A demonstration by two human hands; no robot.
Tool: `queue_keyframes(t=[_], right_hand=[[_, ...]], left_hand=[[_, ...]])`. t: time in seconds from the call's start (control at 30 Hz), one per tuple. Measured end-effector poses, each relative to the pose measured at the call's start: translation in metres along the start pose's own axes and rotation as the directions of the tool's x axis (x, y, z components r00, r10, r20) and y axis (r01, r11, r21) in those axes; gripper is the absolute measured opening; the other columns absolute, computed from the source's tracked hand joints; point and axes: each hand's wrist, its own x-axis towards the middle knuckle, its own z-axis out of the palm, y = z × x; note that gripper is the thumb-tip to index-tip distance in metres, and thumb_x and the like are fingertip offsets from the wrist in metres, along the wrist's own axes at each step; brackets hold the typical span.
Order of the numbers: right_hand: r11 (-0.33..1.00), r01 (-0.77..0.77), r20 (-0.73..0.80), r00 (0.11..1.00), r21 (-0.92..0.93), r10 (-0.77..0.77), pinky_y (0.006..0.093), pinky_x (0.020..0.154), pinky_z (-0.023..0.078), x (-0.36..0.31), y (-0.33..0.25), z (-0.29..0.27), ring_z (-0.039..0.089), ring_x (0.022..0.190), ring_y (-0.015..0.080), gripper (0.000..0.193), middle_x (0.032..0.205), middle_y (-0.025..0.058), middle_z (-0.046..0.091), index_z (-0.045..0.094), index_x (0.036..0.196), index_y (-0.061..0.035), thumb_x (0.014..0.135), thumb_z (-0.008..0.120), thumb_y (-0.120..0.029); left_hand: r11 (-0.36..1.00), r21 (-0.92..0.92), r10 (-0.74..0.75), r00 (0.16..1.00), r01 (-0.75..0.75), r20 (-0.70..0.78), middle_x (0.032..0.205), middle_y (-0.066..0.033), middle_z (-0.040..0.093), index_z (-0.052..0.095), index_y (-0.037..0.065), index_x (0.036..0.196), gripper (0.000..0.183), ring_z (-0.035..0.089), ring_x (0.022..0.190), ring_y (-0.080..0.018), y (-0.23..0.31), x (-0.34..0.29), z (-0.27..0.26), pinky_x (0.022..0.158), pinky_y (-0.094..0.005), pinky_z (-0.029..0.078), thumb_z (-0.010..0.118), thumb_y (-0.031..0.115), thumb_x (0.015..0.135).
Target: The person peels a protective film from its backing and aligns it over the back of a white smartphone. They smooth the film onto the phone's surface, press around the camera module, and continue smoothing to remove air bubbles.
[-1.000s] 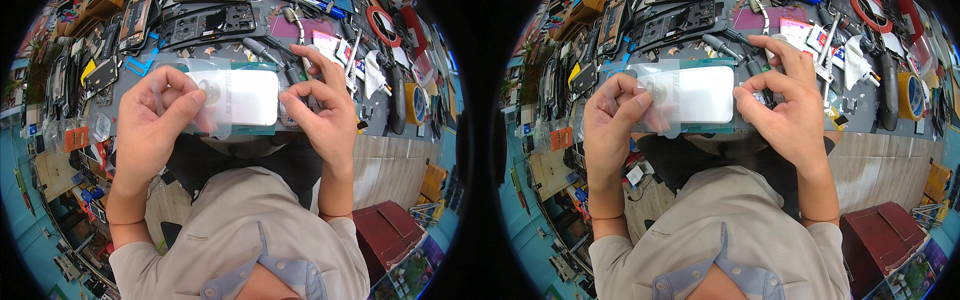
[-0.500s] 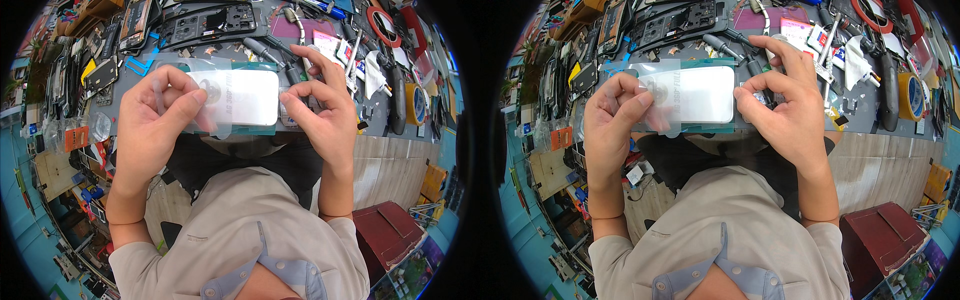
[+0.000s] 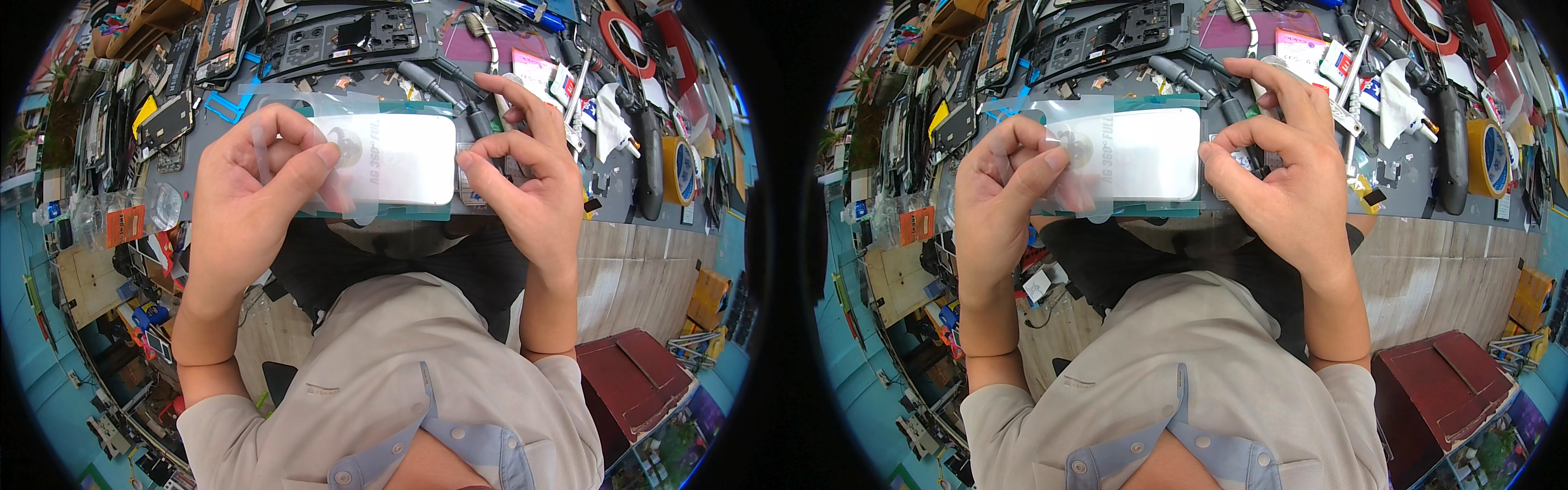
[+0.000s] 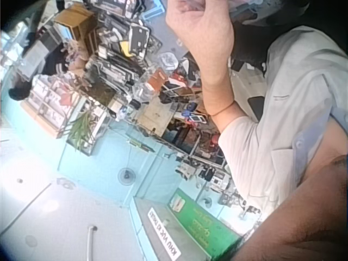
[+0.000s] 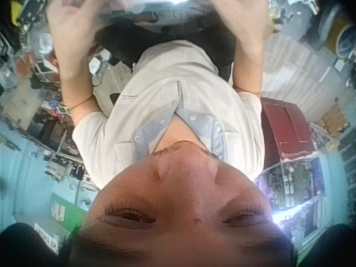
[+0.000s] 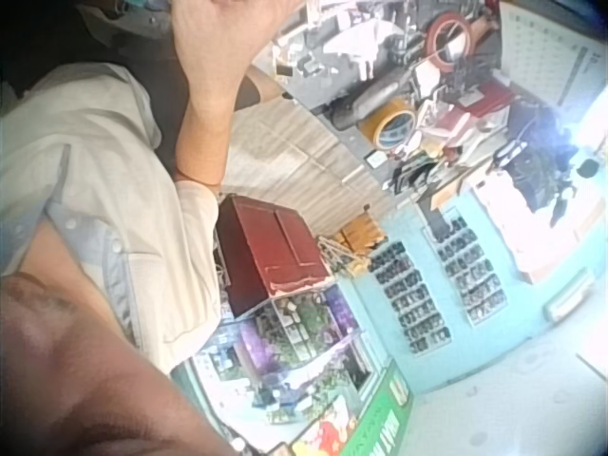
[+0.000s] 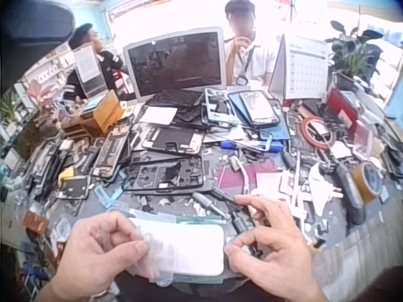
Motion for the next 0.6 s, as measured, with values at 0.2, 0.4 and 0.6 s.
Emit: queue_keyframes(t=[0.2, 0.4, 0.6], right_hand=[[1.000, 0.001, 0.001, 1.000, 0.007, -0.001, 0.0380, 0.105, 0.050, -0.0002, -0.0010, 0.0002, 0.057, 0.116, 0.0273, 0.009, 0.147, 0.0073, 0.074, 0.083, 0.083, -0.0054, 0.079, 0.088, -0.012], [1.000, 0.003, -0.011, 1.000, 0.017, -0.003, 0.0384, 0.105, 0.050, -0.0005, -0.0004, 0.0002, 0.056, 0.115, 0.0271, 0.010, 0.147, 0.0074, 0.073, 0.083, 0.084, -0.0047, 0.079, 0.088, -0.011], [1.000, -0.012, -0.017, 1.000, 0.025, 0.013, 0.0387, 0.106, 0.050, -0.0052, -0.0037, -0.0006, 0.056, 0.115, 0.0272, 0.010, 0.147, 0.0078, 0.073, 0.083, 0.084, -0.0037, 0.079, 0.089, -0.011]], left_hand=[[1.000, 0.007, 0.006, 1.000, -0.006, 0.010, 0.085, -0.0101, 0.076, 0.063, -0.001, 0.106, 0.011, 0.078, 0.077, -0.0164, -0.0005, 0.0003, -0.0011, 0.079, -0.0297, 0.062, 0.069, 0.008, 0.108], [1.000, 0.011, -0.004, 1.000, 0.004, 0.012, 0.084, -0.0102, 0.076, 0.063, -0.001, 0.106, 0.011, 0.077, 0.077, -0.0163, 0.0013, 0.0014, 0.0000, 0.079, -0.0295, 0.061, 0.069, 0.008, 0.108], [0.999, 0.025, -0.029, 0.999, 0.028, 0.028, 0.084, -0.0103, 0.076, 0.064, -0.001, 0.106, 0.012, 0.077, 0.076, -0.0164, 0.0026, -0.0033, -0.0012, 0.080, -0.0298, 0.061, 0.070, 0.009, 0.108]])
